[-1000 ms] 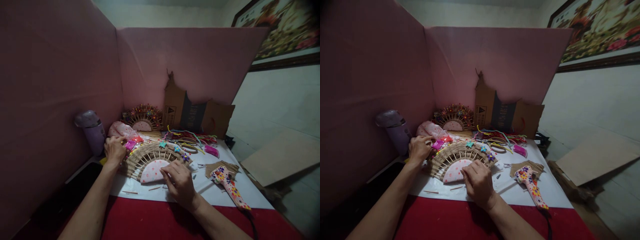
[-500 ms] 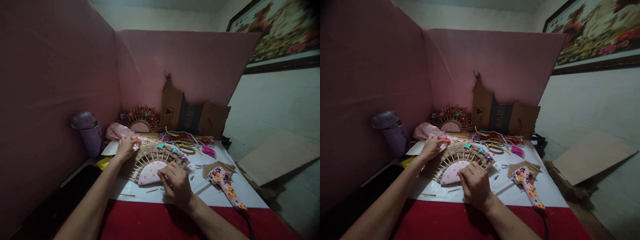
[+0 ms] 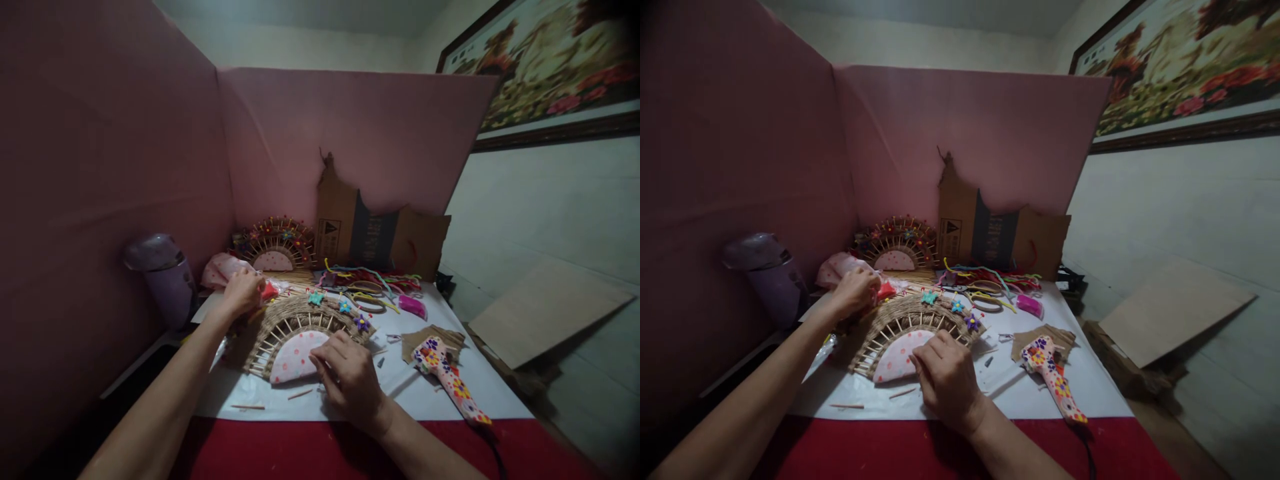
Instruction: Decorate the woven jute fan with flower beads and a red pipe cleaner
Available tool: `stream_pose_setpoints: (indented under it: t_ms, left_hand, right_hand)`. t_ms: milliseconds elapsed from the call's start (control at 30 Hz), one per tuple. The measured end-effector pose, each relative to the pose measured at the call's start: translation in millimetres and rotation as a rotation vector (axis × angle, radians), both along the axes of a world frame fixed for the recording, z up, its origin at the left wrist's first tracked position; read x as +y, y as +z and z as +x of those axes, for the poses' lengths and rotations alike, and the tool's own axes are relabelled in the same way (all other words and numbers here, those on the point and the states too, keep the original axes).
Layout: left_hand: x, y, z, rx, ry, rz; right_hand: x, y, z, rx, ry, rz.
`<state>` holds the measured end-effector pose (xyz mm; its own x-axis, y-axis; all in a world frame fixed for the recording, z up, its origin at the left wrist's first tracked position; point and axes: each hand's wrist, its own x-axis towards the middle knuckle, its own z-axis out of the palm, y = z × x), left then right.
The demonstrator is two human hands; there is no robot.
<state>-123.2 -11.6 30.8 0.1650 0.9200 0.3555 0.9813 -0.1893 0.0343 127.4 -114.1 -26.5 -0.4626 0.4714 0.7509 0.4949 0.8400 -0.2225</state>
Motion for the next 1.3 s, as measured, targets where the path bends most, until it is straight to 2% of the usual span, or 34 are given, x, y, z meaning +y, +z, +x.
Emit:
stream_pose_setpoints:
  t_ms: [167, 233, 267, 333, 367, 433, 467, 567, 667, 833, 1067, 1300]
  left_hand:
    - [-19, 28.0, -2, -0.053, 0.167, 0.196]
    - [-34, 36.5, 8, -0.279, 0.149, 0.338]
    - [-42, 37.6, 16, -0.421, 0.076, 0.358]
    - [-58, 31.8, 37, -0.698, -0.118, 0.308]
    - [-66, 25.0, 48, -0.834, -0.196, 0.279]
    - [-82, 6.3, 70, -0.975, -0.292, 0.217]
    - [-89, -3.9, 80, -0.988, -0.307, 0.219]
    - [-107, -28.5, 102, -0.838, -0.431, 0.275]
    - [-115, -38.8, 113, -0.768, -0.593, 0.322]
    - [-115, -42.5, 114, -0.785, -0.616, 0.315]
    - [-117, -43.3, 113, -0.843, -0.67, 0.251]
    - [-120, -38.8, 113, -1.144, -0.587, 0.076]
  right_hand:
    - [-3, 2.4, -1, 0.034, -0.018, -0.001]
    - [-5, 4.2, -1, 0.076, -0.026, -0.012]
    - [-6, 5.1, -1, 0.101, -0.026, -0.022]
    - [-8, 7.0, -2, 0.159, -0.019, -0.048]
    - [-8, 7.8, -2, 0.193, -0.015, -0.064]
    - [-10, 9.0, -2, 0.268, -0.015, -0.113]
    - [-10, 9.3, -2, 0.307, -0.02, -0.158]
    - [-10, 9.3, -3, 0.423, -0.018, -0.355]
    - [-10, 8.6, -4, 0.526, 0.034, -0.519]
    - [-7, 8.6, -4, 0.565, 0.1, -0.609]
    - [-4, 11.1, -2, 0.534, 0.09, -0.511]
    - [-5, 12.9, -2, 0.487, 0.113, -0.473]
